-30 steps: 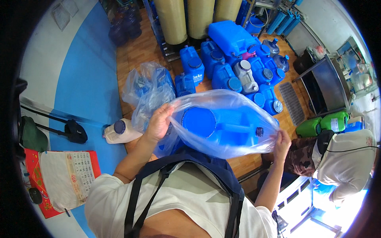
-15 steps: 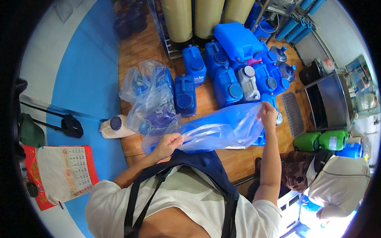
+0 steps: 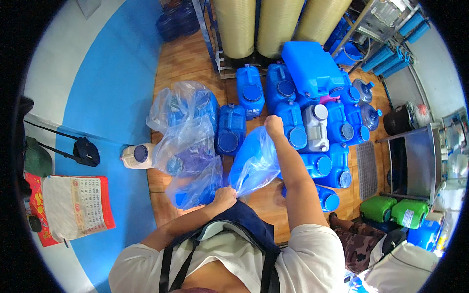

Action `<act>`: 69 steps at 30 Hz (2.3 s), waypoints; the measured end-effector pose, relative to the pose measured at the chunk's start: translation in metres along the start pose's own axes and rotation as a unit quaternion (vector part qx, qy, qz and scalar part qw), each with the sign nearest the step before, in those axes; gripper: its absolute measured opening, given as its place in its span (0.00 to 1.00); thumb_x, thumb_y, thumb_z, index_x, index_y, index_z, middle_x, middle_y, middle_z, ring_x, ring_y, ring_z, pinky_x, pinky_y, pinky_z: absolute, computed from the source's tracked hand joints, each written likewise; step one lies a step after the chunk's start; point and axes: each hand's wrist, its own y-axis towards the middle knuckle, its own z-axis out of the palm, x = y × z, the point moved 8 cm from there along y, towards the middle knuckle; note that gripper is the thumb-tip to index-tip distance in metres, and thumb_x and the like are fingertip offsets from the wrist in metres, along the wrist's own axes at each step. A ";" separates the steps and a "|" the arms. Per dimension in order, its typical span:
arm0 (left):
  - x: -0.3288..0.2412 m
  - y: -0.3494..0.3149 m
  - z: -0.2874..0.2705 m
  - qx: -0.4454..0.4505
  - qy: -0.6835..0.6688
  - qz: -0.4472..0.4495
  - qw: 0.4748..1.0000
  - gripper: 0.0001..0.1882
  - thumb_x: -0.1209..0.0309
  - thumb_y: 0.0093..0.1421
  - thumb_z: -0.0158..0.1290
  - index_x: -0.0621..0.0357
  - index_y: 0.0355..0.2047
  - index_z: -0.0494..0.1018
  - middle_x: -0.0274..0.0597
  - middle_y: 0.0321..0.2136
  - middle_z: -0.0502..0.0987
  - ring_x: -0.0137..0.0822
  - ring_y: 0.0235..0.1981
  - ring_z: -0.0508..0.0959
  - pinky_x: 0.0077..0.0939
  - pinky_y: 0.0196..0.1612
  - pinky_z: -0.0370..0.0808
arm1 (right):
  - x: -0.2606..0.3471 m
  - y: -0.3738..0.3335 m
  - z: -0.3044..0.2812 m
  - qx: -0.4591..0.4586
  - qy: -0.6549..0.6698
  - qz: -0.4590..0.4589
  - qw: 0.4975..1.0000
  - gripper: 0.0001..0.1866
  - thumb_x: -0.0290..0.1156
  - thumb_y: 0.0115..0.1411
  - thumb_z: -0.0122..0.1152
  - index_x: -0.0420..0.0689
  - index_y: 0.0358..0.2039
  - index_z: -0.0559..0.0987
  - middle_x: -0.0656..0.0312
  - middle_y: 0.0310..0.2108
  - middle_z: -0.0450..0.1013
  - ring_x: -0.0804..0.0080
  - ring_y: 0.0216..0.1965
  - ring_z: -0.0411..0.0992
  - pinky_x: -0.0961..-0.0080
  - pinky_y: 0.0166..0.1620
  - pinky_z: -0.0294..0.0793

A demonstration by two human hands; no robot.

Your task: The person repeatedly picks up blue and purple plastic jerrycans, places each into a clear plastic bag, and sets the bagged container down. The process is repeated for multiple containers in a room filled with stacked jerrycans and water filtration equipment.

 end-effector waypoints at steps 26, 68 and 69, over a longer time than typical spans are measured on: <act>0.023 0.026 -0.010 0.137 -0.564 -0.009 0.814 0.13 0.77 0.59 0.47 0.64 0.45 0.71 0.47 0.36 0.79 0.33 0.32 0.80 0.21 0.33 0.75 | -0.062 -0.357 0.043 0.119 -0.039 0.270 0.955 0.13 0.35 0.52 0.51 0.38 0.28 0.78 0.41 0.34 0.74 0.45 0.36 0.74 0.53 0.40 0.73; -0.018 -0.541 0.248 0.611 0.257 0.552 0.505 0.20 0.60 0.47 0.59 0.61 0.37 0.76 0.48 0.33 0.79 0.41 0.36 0.79 0.31 0.40 0.74 | 0.533 -1.101 0.320 -0.340 0.008 0.853 0.396 0.20 0.33 0.52 0.58 0.52 0.47 0.73 0.54 0.32 0.74 0.53 0.34 0.74 0.60 0.36 0.72; -0.014 -0.539 0.250 0.616 0.259 0.543 0.509 0.20 0.60 0.47 0.59 0.61 0.37 0.76 0.47 0.33 0.79 0.40 0.36 0.79 0.31 0.40 0.74 | 0.519 -1.101 0.309 -0.353 -0.004 0.837 0.418 0.19 0.34 0.52 0.58 0.52 0.46 0.73 0.55 0.31 0.74 0.53 0.34 0.74 0.60 0.36 0.72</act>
